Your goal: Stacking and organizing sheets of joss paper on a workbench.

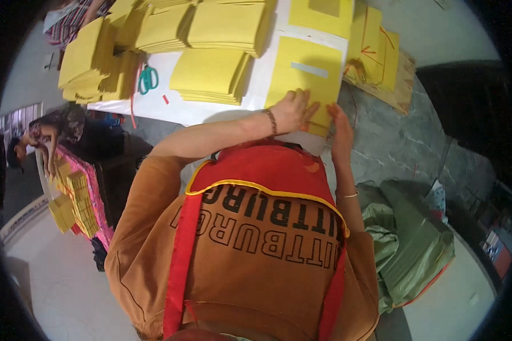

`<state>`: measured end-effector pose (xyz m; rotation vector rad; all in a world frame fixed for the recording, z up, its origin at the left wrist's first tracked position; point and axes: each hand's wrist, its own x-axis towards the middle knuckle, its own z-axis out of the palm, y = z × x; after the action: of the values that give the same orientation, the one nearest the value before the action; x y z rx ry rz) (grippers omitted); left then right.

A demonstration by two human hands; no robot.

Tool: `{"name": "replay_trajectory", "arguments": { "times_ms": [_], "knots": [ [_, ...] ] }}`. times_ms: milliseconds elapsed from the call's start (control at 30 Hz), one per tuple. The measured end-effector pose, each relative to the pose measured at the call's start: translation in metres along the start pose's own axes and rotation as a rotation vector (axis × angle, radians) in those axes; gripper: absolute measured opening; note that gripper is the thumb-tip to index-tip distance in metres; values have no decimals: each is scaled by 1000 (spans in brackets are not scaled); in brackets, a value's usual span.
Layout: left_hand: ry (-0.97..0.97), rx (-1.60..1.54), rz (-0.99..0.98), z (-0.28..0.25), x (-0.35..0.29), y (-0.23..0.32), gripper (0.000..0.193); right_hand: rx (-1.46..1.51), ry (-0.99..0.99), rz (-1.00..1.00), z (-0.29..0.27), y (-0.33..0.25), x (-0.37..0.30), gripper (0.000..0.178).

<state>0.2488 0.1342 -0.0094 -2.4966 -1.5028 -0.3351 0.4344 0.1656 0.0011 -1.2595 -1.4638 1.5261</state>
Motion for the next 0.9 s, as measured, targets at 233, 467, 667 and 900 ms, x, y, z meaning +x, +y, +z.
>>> {"name": "replay_trajectory", "arguments": {
  "times_ms": [233, 467, 667, 900],
  "knots": [
    [19, -382, -61, -63, 9, -31, 36, 37, 195, -114, -1, -6, 5, 49],
    [154, -41, -113, -162, -67, -114, 43, 3, 164, -98, -2, 2, 6, 49],
    [-28, 73, -229, -115, -122, -151, 51, -109, 90, -124, 13, 0, 6, 47],
    [-195, -138, -319, -98, -131, -147, 59, -85, 78, -89, 14, 3, 7, 39]
  ]
}}
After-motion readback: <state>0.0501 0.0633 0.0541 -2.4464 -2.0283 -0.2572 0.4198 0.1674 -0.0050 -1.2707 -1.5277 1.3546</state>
